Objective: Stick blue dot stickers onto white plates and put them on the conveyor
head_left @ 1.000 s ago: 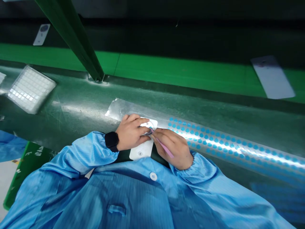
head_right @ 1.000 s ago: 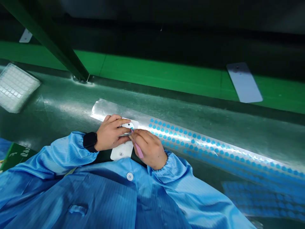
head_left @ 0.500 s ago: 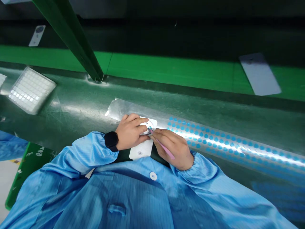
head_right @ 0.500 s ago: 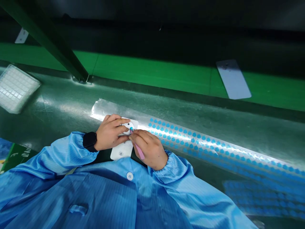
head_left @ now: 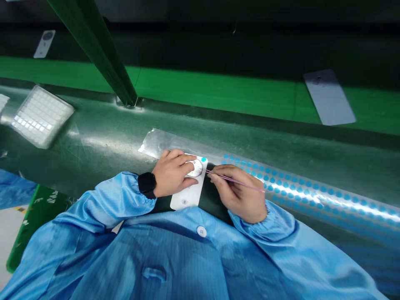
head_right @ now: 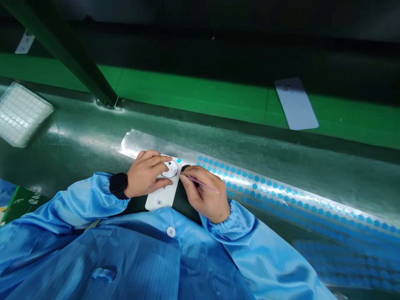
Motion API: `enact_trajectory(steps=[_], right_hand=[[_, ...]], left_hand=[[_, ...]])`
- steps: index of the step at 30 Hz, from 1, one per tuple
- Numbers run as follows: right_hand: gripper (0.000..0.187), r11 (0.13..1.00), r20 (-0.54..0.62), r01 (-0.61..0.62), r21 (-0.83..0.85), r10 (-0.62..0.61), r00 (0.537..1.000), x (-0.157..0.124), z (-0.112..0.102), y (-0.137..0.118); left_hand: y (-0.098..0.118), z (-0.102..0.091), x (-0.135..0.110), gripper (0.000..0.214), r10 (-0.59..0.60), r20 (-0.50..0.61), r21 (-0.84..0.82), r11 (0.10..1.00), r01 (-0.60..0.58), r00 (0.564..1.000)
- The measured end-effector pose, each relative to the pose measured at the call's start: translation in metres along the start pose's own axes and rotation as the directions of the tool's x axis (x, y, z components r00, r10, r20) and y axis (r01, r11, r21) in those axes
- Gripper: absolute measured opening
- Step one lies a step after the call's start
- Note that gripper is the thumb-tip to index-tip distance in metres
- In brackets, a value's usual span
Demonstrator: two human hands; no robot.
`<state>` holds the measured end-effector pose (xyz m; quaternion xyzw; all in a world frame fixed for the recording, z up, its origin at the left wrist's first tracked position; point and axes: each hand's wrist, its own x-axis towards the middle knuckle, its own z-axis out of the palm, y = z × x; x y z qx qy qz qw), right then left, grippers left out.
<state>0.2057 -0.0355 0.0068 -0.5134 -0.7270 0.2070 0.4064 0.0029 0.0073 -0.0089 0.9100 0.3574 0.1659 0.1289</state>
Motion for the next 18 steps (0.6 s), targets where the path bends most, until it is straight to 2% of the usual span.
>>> enact_trajectory(steps=[4,10,15,18], right_hand=[[0.003,0.985,-0.068,-0.164,0.047,0.167,0.984,0.0020,-0.0053,0.0015],[0.005,0.981,0.004,-0.192,0.032,0.192,0.981,0.0033,-0.0055,0.0001],[0.011,0.951,-0.056,-0.306,0.046,0.308,0.950,0.0016,-0.0010,0.0063],[0.011,0.967,0.011,-0.249,0.061,0.249,0.969,0.0070,0.0001,0.0079]], left_hand=[[-0.0005,-0.0004,0.0000,0.030,0.008,-0.004,0.003,1.000,-0.008,1.000],[-0.0010,-0.0007,-0.0006,0.033,-0.012,0.023,0.004,1.000,0.012,1.000],[-0.0002,-0.0016,-0.0001,0.043,-0.044,0.034,0.009,0.999,0.044,0.998],[0.0000,-0.0024,0.0006,0.044,-0.061,0.053,0.004,0.998,0.061,0.997]])
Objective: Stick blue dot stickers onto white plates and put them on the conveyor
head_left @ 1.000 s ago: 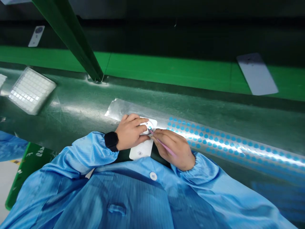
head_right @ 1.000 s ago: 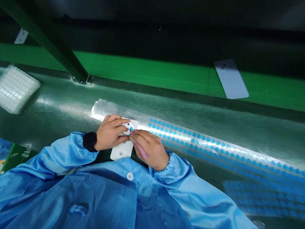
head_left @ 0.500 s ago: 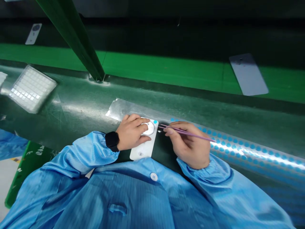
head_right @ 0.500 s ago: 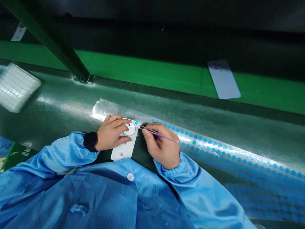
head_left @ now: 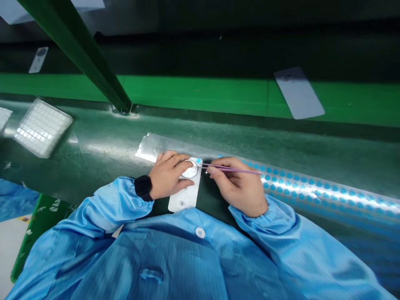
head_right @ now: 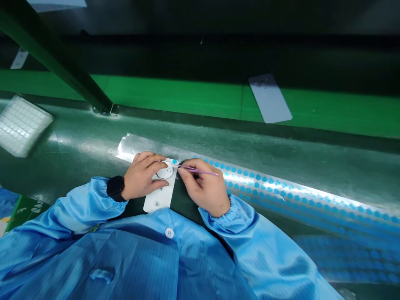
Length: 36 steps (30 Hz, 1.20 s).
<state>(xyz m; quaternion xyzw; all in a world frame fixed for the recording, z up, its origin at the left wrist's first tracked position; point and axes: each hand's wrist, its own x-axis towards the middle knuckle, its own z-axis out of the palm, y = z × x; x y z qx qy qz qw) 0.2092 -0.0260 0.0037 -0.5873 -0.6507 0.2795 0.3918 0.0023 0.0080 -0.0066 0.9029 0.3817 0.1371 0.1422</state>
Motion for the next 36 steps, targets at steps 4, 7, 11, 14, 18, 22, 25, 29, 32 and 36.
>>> enact_trajectory(steps=[4,7,11,14,18,22,25,29,32,36], right_hand=[[0.014,0.996,-0.163,-0.034,-0.083,0.020,0.986,0.008,-0.003,0.000],[0.018,0.995,-0.313,-0.096,-0.022,0.084,0.946,0.009,-0.003,-0.002],[0.027,0.845,-0.030,-0.206,0.494,0.253,0.967,0.010,0.009,-0.007],[0.030,0.586,0.156,-0.392,0.709,0.411,0.898,0.022,0.017,-0.007],[0.016,0.657,-0.307,-0.077,0.750,0.449,0.839,0.040,0.006,-0.003],[0.019,0.637,-0.317,-0.026,0.770,0.418,0.851,0.036,-0.006,-0.003],[0.018,0.624,-0.209,-0.099,0.775,0.401,0.892,0.021,-0.002,-0.002],[0.020,0.679,-0.138,-0.128,0.723,0.324,0.936,0.005,0.002,0.005],[0.020,0.710,-0.091,-0.122,0.693,0.254,0.963,0.001,0.001,0.011],[0.022,0.707,-0.092,-0.130,0.696,0.267,0.959,0.000,0.001,0.016]], left_hand=[[-0.001,-0.001,0.000,0.042,-0.014,0.019,-0.004,1.000,0.014,1.000],[-0.001,-0.001,0.000,0.041,-0.026,0.032,-0.007,1.000,0.026,0.999],[-0.001,0.000,0.000,0.043,-0.038,0.006,-0.020,0.999,0.038,0.999],[-0.001,0.000,-0.001,0.043,-0.043,-0.004,-0.025,0.999,0.043,0.999],[0.001,-0.002,-0.002,0.046,-0.086,0.004,-0.031,0.996,0.086,0.996],[0.004,-0.005,-0.004,0.060,-0.132,0.003,-0.040,0.990,0.132,0.991],[0.006,-0.010,-0.002,0.064,-0.180,0.061,-0.055,0.982,0.183,0.982],[0.008,-0.016,0.004,0.062,-0.204,0.121,-0.075,0.974,0.214,0.971],[0.007,-0.018,0.009,0.064,-0.251,0.128,-0.086,0.961,0.263,0.959],[0.008,-0.018,0.009,0.061,-0.281,0.152,-0.183,0.934,0.307,0.948]])
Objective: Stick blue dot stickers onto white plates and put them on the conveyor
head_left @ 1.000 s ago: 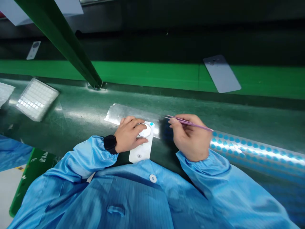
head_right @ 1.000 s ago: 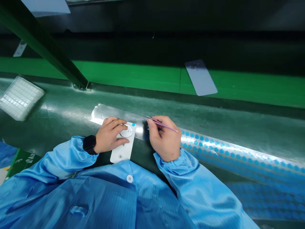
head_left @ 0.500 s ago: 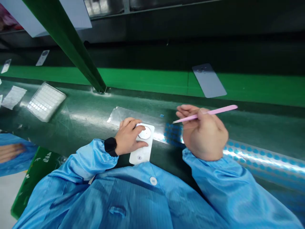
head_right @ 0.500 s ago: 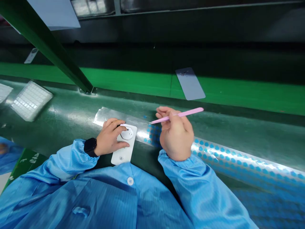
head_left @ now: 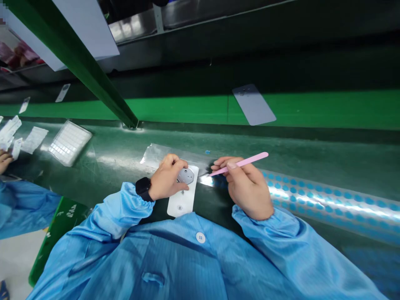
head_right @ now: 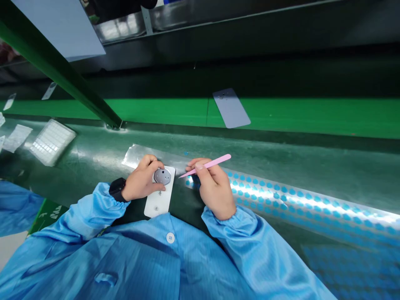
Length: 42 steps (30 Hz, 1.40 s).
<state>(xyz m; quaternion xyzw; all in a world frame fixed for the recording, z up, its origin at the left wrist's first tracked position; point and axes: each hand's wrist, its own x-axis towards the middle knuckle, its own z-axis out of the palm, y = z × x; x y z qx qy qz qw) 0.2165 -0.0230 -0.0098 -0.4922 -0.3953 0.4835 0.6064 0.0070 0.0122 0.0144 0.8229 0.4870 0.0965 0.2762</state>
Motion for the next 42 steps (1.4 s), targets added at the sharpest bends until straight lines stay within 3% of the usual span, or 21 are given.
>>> enact_trajectory(steps=[4,7,10,13,17,20,23,27,30,37,42], right_hand=[[0.025,0.985,-0.039,-0.102,0.136,0.108,0.993,0.006,0.004,0.003],[0.029,0.949,-0.082,-0.163,0.272,0.192,0.978,0.012,0.008,0.002],[0.034,0.926,-0.087,-0.199,0.322,0.238,0.967,0.015,0.011,-0.001],[0.040,0.919,-0.075,-0.219,0.327,0.257,0.964,0.015,0.012,-0.006],[0.046,0.904,-0.077,-0.236,0.357,0.280,0.957,0.015,0.012,-0.009],[0.047,0.900,-0.076,-0.254,0.353,0.298,0.951,0.015,0.011,-0.007],[0.046,0.908,-0.054,-0.254,0.333,0.288,0.956,0.014,0.008,-0.003],[0.041,0.908,-0.025,-0.243,0.340,0.267,0.963,0.013,0.005,0.002],[0.039,0.907,-0.005,-0.255,0.336,0.272,0.962,0.013,0.004,0.005],[0.036,0.912,0.010,-0.249,0.325,0.260,0.966,0.013,0.003,0.007],[0.041,0.894,-0.017,-0.271,0.358,0.296,0.955,0.017,0.007,-0.002]], left_hand=[[0.002,-0.011,0.003,0.050,0.009,-0.010,-0.114,0.993,-0.010,1.000],[-0.001,-0.032,0.026,0.041,-0.003,-0.100,-0.133,0.991,-0.011,0.995],[-0.008,-0.065,0.071,0.039,-0.070,-0.213,-0.103,0.994,0.049,0.974],[-0.011,-0.105,0.127,0.035,-0.122,-0.308,0.063,0.987,0.148,0.944],[0.001,-0.139,0.192,0.031,-0.064,-0.408,0.216,0.963,0.164,0.911],[0.022,-0.128,0.226,0.035,0.015,-0.344,0.301,0.949,0.095,0.939],[0.047,-0.093,0.253,0.047,0.028,-0.199,0.334,0.942,0.041,0.980],[0.067,-0.049,0.278,0.079,-0.143,-0.092,0.325,0.931,0.166,0.985],[0.067,-0.035,0.287,0.087,-0.253,-0.057,0.333,0.907,0.257,0.966],[0.057,-0.048,0.287,0.073,-0.273,-0.058,0.306,0.911,0.277,0.960],[0.069,-0.091,0.259,0.042,-0.147,-0.139,0.259,0.949,0.179,0.979]])
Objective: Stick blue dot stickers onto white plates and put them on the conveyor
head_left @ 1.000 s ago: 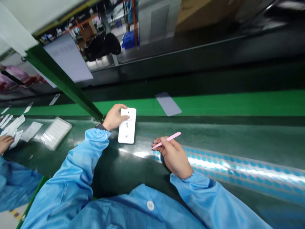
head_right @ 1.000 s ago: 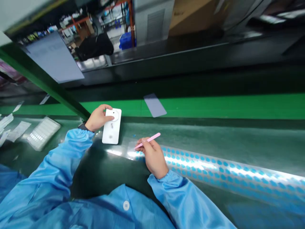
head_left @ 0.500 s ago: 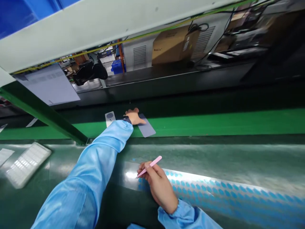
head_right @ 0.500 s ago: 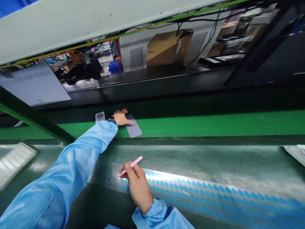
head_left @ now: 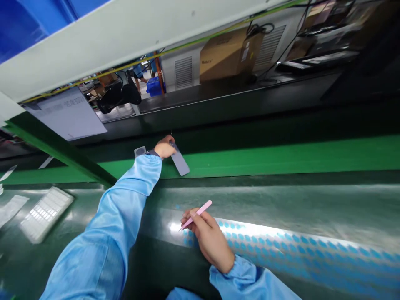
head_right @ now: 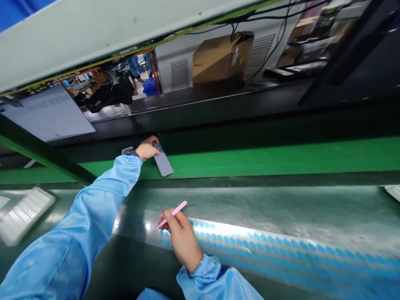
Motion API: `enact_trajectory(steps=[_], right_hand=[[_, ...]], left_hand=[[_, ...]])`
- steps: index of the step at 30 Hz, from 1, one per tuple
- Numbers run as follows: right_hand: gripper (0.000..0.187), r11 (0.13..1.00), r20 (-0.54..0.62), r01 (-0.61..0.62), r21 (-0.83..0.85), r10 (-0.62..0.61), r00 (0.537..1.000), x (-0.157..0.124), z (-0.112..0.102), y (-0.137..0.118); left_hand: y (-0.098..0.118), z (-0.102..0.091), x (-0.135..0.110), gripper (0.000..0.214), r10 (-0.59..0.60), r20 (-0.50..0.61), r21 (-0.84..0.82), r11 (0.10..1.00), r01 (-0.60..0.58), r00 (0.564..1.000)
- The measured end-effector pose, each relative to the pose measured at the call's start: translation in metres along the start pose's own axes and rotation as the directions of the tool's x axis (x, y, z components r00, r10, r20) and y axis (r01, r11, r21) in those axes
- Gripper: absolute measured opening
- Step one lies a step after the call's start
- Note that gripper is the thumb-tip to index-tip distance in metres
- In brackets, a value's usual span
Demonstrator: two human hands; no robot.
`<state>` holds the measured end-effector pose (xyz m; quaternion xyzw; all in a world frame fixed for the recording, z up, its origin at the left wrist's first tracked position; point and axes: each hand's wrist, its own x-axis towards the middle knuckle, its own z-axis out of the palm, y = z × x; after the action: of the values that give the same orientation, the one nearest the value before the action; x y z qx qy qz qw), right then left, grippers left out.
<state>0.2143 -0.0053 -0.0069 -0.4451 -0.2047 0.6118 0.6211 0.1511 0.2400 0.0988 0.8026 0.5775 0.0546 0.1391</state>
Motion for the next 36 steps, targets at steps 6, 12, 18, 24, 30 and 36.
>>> enact_trajectory(steps=[6,12,18,24,30,36], right_hand=[[0.042,0.996,-0.020,-0.063,0.061,0.064,0.998,0.003,0.002,-0.006],[0.039,0.999,0.004,-0.028,0.027,0.028,1.000,0.010,-0.001,0.001],[0.036,0.995,0.021,0.060,-0.076,-0.059,0.998,0.009,0.002,0.000],[0.039,0.952,0.030,0.219,-0.215,-0.218,0.975,0.000,-0.006,-0.028],[0.051,0.860,0.080,0.098,-0.501,-0.067,0.995,0.000,-0.007,-0.050],[0.041,0.805,0.014,0.016,-0.594,-0.010,1.000,0.016,0.000,-0.047]], left_hand=[[-0.041,-0.071,-0.106,0.040,0.105,-0.133,0.143,0.986,-0.086,0.986],[-0.064,-0.024,-0.228,0.036,-0.042,0.166,0.352,0.936,-0.019,0.985],[-0.053,0.041,-0.251,0.032,0.015,0.210,0.206,0.977,-0.059,0.978],[-0.089,0.057,-0.264,0.042,0.258,0.104,-0.118,0.962,-0.246,0.960],[-0.102,0.084,-0.272,0.051,0.288,0.069,-0.091,0.955,-0.281,0.955],[-0.100,0.093,-0.263,0.047,0.390,0.004,-0.170,0.908,-0.384,0.921]])
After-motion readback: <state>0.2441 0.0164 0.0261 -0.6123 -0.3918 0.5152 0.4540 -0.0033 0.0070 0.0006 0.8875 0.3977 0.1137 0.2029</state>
